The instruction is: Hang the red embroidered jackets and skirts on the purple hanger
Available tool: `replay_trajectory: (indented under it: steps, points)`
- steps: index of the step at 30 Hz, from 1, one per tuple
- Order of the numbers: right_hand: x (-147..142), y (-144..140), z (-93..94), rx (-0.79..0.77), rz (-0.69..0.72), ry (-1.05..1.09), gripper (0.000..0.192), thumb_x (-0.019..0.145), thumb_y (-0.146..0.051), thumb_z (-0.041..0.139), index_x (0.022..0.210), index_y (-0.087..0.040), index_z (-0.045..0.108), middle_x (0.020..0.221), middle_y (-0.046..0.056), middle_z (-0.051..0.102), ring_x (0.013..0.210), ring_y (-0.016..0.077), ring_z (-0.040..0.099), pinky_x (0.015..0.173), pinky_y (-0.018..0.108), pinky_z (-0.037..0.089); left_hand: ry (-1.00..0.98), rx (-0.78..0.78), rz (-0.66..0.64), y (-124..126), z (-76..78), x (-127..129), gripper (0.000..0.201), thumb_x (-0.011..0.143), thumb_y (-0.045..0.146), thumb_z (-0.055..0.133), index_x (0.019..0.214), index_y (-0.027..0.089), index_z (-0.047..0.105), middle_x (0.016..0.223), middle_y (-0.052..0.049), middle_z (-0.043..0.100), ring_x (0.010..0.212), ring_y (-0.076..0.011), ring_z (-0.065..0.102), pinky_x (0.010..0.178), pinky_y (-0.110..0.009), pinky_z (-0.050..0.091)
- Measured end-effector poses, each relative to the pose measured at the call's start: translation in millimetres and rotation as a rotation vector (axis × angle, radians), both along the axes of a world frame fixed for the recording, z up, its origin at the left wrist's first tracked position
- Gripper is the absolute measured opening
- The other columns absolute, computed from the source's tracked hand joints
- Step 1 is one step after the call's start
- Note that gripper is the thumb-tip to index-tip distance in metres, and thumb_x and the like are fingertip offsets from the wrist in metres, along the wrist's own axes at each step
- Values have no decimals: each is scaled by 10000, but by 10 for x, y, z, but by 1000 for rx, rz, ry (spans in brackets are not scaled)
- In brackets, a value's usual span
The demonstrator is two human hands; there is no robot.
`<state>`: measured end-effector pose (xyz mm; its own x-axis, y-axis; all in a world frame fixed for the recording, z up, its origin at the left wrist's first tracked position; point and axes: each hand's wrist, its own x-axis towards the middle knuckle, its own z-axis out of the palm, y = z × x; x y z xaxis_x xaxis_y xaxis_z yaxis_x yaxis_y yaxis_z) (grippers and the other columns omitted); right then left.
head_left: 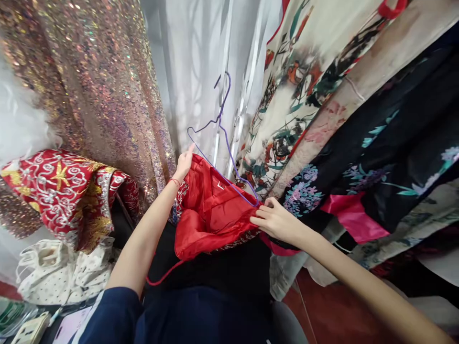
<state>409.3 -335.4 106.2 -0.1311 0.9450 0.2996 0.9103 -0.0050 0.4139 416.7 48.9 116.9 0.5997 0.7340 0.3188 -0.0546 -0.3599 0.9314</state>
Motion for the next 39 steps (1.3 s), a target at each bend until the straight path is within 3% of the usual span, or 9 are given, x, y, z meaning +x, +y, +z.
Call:
replay_trajectory:
  steps: [3,6,9,12,15,19,24,30,39]
  points:
    - [128,-61,-46,12,-51,11,126,946,-139,546,848,-200,596,719,-11,625,715,156,519,890,354,281,49,32,-59,-9,-19,117,498,784,626,646,567,200,505,547,7,502,631,-161,507,660,-265,405]
    - [222,-87,-41,15,-81,12,109,947,-150,556,873,-203,616,727,-7,648,728,163,559,913,367,290,82,66,-53,-33,-47,132,457,777,577,664,573,194,521,555,10,502,635,-157,499,638,-257,383]
    - [263,-110,-9,34,-82,25,112,961,-163,545,892,-200,626,857,36,720,805,182,624,957,392,301,91,129,19,-69,-102,-13,396,820,530,616,623,191,557,618,2,548,678,-161,518,670,-255,366]
    - [271,-145,7,61,-48,44,157,991,-180,505,884,-195,619,1113,97,739,976,199,671,958,384,337,170,255,205,-103,-176,-259,382,871,518,530,661,202,574,680,-23,600,689,-177,531,677,-272,340]
    - [330,-194,23,71,-46,51,208,1018,-199,465,884,-199,623,1177,96,738,994,189,690,925,368,383,199,348,319,-128,-248,-480,380,901,497,467,673,211,571,716,-57,634,690,-201,548,672,-290,325]
    - [619,-260,94,82,-88,65,250,1032,-206,430,923,-203,655,1165,80,760,984,189,716,910,373,427,109,419,299,-185,-304,-641,328,913,438,433,769,212,622,713,-51,640,682,-205,563,673,-292,331]
    - [967,-258,249,76,-189,187,271,979,-193,467,1138,-204,686,1224,102,742,1037,218,721,910,384,488,56,447,288,-263,-296,-732,282,901,399,446,824,219,649,714,-32,635,686,-193,571,687,-276,352]
    - [867,-405,444,97,-198,183,300,1016,-256,401,1018,-208,698,1413,119,625,1128,224,685,927,402,489,66,361,357,-213,-214,-821,254,854,439,537,764,219,626,706,-24,643,690,-191,573,674,-273,364]
    - [726,-584,676,93,-236,99,344,1040,-322,368,1043,-222,697,1300,97,706,888,195,725,771,338,499,19,354,415,-254,-236,-817,236,846,420,544,802,212,645,767,-44,688,735,-207,612,720,-286,393]
